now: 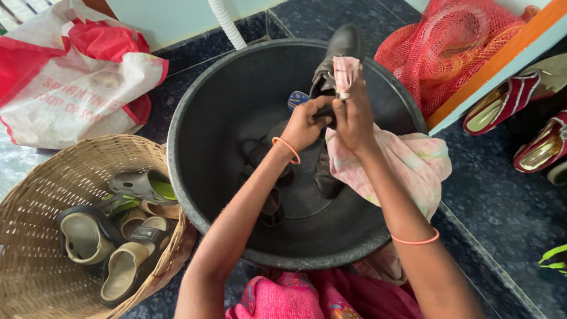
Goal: The person cleans various footwear by wiping a shoe and sandals with a cloth and then placing them onto a shelf.
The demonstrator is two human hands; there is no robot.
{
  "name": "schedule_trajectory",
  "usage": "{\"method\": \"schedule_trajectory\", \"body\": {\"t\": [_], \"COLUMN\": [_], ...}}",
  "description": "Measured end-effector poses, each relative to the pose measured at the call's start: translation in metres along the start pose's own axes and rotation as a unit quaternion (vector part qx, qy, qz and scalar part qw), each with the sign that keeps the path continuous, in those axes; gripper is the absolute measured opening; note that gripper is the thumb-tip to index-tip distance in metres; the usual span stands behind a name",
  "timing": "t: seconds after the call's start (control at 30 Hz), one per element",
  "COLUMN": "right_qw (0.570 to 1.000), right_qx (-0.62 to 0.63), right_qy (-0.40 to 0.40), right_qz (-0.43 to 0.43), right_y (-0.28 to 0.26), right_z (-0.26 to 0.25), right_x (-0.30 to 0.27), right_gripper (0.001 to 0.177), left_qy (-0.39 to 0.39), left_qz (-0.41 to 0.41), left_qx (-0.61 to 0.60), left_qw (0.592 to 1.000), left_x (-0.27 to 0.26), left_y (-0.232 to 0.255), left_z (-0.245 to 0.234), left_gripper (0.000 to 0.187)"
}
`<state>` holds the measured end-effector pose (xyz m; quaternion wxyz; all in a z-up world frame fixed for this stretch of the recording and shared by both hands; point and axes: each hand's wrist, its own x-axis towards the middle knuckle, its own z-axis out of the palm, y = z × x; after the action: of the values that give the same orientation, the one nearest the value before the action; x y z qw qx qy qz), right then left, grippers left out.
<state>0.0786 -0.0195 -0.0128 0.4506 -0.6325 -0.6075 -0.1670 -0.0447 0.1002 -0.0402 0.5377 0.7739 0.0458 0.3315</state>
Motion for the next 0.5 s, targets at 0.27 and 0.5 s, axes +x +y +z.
{"method": "schedule_trajectory", "body": {"t": [0.27,0.5], "right_qw": [0.996,0.998], "right_qx": [0.013,-0.019], "right_qy": [-0.021,-0.063], "right_qz": [0.083,-0.021], "right_y": [-0.009,-0.035], "right_z": [0.004,0.018], "right_x": [-0.007,-0.007], "right_gripper": [0.048,0.045], "left_qy": [0.085,0.191], "left_qz": [0.017,-0.05], "left_qx": [0.026,-0.201], "left_qw": [0.996,0.96], "left_x": [0.0,0.007], "left_y": [-0.025,-0.043], "left_z": [0.012,-0.016], "left_gripper": [0.031,0.019]}}
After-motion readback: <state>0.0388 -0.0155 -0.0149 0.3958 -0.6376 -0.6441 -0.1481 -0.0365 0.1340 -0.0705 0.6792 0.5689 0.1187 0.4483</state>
